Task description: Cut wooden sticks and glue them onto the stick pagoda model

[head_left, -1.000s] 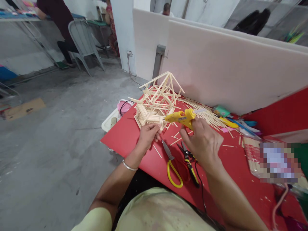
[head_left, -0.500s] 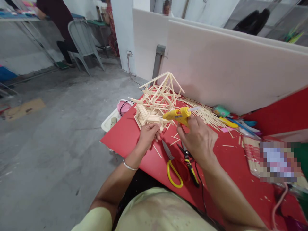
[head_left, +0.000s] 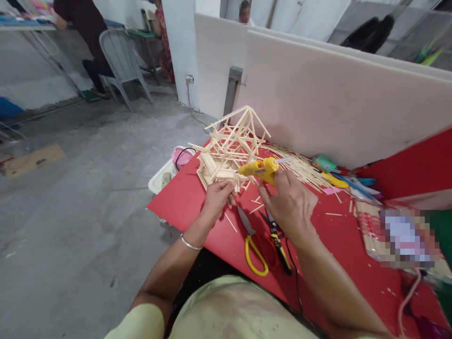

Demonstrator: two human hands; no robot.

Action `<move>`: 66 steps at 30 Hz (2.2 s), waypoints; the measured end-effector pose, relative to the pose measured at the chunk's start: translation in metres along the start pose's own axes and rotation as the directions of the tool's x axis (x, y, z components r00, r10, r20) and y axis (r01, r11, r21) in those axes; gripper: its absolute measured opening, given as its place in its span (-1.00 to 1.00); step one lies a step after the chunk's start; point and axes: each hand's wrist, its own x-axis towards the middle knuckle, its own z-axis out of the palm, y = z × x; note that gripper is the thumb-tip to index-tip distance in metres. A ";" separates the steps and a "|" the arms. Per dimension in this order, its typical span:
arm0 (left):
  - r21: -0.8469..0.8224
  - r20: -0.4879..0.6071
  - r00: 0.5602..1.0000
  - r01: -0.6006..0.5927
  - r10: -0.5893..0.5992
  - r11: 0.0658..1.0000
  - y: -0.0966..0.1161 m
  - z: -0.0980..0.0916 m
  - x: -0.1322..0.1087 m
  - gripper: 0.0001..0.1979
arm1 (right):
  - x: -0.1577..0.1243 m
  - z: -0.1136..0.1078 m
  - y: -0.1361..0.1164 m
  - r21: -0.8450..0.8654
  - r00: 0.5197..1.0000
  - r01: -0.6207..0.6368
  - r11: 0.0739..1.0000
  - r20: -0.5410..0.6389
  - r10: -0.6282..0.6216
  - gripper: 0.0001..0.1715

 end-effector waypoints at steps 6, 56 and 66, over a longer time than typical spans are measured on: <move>-0.011 -0.003 1.000 -0.002 0.001 1.000 0.000 0.000 0.001 -0.65 | -0.001 0.000 0.001 0.019 1.000 -0.010 1.000 0.016 0.010 -0.57; 0.001 0.009 0.999 0.031 -0.031 1.000 -0.002 -0.001 0.002 -0.63 | -0.001 0.002 0.002 0.014 1.000 -0.025 1.000 -0.002 0.025 -0.52; -0.020 -0.023 0.993 0.116 -0.117 0.993 0.006 0.003 -0.002 -0.54 | -0.003 0.001 0.004 0.045 0.999 -0.045 0.998 -0.001 0.045 -0.55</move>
